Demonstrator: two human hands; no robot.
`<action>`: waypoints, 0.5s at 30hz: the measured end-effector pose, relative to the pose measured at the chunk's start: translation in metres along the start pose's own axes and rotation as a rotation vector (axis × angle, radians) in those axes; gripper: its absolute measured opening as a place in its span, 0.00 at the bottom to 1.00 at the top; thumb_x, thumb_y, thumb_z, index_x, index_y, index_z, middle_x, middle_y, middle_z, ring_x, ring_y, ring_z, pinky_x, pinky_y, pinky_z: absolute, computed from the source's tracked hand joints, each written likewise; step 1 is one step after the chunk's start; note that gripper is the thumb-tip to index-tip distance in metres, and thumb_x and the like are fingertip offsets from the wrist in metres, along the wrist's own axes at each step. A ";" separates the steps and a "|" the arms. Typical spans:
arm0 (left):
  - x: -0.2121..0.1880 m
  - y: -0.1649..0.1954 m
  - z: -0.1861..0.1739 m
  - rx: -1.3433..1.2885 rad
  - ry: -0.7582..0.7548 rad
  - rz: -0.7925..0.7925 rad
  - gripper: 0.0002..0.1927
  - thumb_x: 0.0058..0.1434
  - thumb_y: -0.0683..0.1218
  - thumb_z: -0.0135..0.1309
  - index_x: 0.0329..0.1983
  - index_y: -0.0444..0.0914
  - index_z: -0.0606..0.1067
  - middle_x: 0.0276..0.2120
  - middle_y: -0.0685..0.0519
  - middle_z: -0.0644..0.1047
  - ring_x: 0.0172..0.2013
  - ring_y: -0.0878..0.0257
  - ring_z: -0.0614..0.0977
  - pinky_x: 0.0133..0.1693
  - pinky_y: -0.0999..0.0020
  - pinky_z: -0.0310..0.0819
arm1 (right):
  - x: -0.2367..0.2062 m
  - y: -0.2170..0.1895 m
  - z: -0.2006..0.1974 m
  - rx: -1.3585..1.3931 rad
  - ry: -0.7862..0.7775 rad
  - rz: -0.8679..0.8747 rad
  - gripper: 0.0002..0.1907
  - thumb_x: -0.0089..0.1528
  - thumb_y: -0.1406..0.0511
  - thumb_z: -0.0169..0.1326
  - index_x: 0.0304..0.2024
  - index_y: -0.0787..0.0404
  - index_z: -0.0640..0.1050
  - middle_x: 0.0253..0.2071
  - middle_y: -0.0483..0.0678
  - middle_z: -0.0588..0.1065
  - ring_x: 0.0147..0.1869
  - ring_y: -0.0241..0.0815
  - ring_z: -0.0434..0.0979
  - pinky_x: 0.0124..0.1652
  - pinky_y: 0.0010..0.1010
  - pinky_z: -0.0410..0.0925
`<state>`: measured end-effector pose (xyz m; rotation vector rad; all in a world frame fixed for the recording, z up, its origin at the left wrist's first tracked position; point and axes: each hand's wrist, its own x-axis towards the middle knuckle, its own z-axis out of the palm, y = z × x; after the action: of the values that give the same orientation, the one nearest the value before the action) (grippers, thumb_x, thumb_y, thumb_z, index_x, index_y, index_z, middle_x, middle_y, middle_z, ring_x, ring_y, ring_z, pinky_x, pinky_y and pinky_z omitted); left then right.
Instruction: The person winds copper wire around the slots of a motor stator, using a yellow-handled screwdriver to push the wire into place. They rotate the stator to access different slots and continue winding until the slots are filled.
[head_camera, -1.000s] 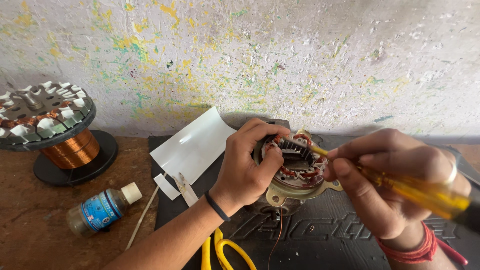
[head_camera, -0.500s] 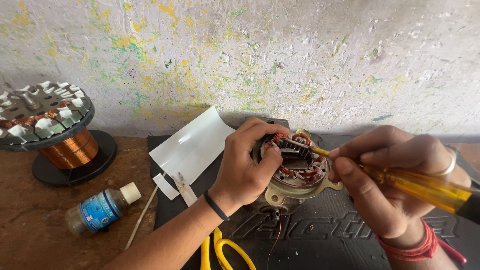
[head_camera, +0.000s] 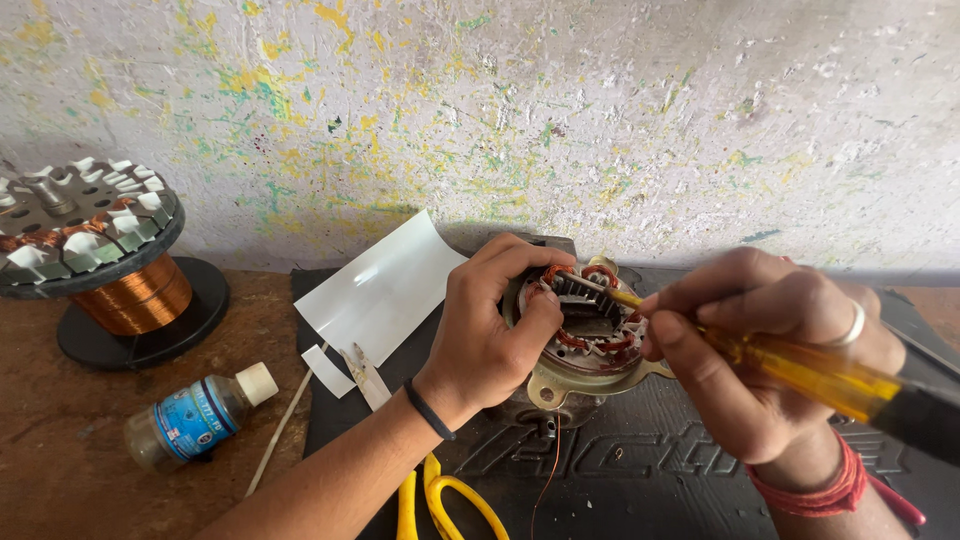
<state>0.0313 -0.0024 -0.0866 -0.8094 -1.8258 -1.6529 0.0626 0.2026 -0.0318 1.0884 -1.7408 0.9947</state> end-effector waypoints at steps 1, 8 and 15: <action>0.000 0.000 0.000 0.016 0.000 -0.004 0.14 0.57 0.41 0.50 0.43 0.32 0.80 0.36 0.50 0.77 0.36 0.64 0.79 0.40 0.70 0.74 | 0.002 0.001 0.001 0.018 0.003 0.022 0.14 0.59 0.78 0.58 0.34 0.65 0.65 0.28 0.58 0.76 0.29 0.43 0.81 0.28 0.30 0.72; 0.000 0.001 -0.001 -0.045 -0.016 0.020 0.15 0.58 0.41 0.50 0.48 0.32 0.75 0.41 0.47 0.80 0.45 0.62 0.82 0.50 0.68 0.77 | 0.011 0.002 0.007 0.257 0.059 0.278 0.14 0.66 0.79 0.54 0.49 0.69 0.64 0.35 0.60 0.77 0.35 0.44 0.83 0.37 0.31 0.78; 0.001 0.005 -0.002 0.024 -0.018 -0.009 0.12 0.57 0.41 0.50 0.44 0.32 0.73 0.36 0.48 0.77 0.37 0.62 0.79 0.43 0.68 0.75 | 0.029 0.019 0.007 0.291 0.023 0.336 0.06 0.72 0.75 0.52 0.49 0.70 0.67 0.36 0.60 0.78 0.37 0.47 0.85 0.38 0.35 0.78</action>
<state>0.0349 -0.0041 -0.0825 -0.8095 -1.8612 -1.6308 0.0356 0.1944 -0.0104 0.9708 -1.8359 1.4992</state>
